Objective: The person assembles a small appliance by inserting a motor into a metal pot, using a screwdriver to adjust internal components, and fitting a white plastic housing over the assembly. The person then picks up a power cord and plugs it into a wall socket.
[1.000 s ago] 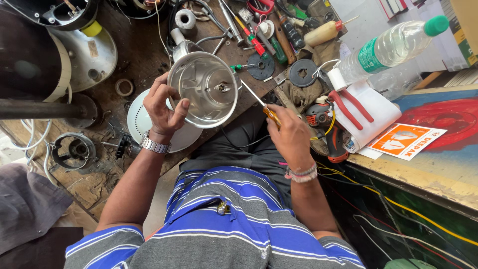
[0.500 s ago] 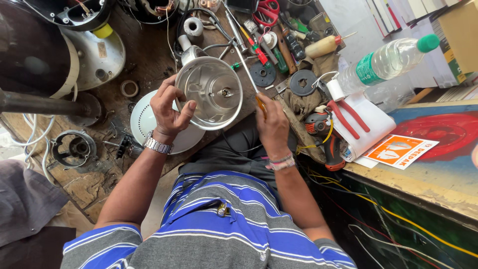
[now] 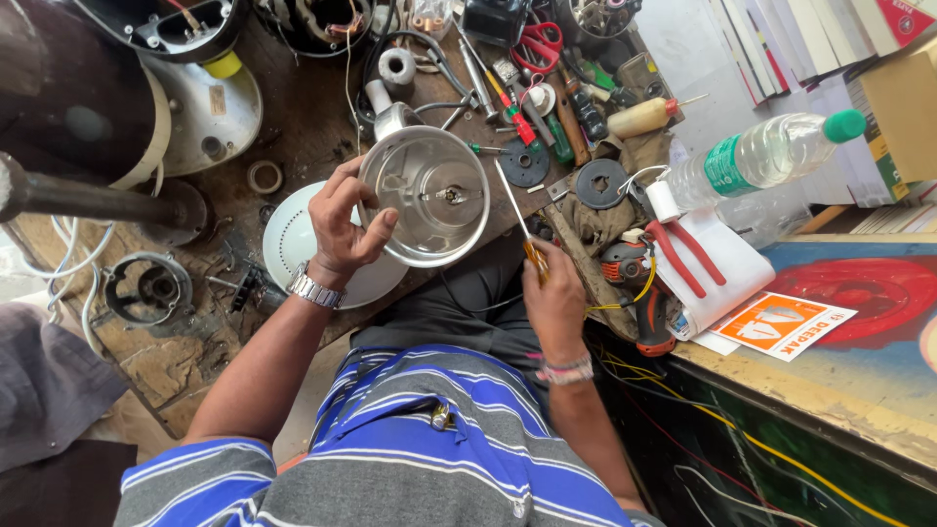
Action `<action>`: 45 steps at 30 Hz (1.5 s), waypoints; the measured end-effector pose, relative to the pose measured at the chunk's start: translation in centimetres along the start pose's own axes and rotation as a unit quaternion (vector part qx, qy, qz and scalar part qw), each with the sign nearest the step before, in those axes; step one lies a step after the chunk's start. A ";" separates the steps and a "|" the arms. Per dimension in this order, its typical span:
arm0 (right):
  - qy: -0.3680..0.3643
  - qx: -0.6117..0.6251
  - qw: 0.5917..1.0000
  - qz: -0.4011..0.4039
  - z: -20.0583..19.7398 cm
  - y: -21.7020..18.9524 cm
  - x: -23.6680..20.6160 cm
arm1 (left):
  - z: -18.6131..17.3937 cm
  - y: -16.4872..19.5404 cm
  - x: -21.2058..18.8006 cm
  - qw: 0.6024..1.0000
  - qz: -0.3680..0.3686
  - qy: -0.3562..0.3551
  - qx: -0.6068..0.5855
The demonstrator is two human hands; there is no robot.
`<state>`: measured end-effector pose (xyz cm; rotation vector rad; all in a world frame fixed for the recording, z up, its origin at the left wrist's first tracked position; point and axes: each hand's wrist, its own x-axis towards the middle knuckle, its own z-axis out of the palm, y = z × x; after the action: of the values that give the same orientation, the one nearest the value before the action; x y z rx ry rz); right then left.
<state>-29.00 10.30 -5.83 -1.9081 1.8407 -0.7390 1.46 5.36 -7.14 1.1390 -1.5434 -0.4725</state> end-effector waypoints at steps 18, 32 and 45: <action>0.010 0.081 0.987 -0.139 6.0 -1.0 7.2 | -0.4 0.6 0.4 0.995 0.074 -0.058 0.036; 0.055 0.117 0.980 -0.155 2.8 -0.3 5.2 | 0.2 0.5 0.6 0.973 0.148 -0.165 0.069; -0.038 0.045 0.984 -0.170 -2.1 -6.8 3.9 | 0.3 0.0 0.5 0.984 0.048 -0.169 0.039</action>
<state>-24.92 7.03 0.32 -2.1845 1.4267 -0.8258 1.24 4.91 -6.95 1.0763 -1.9169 -0.5650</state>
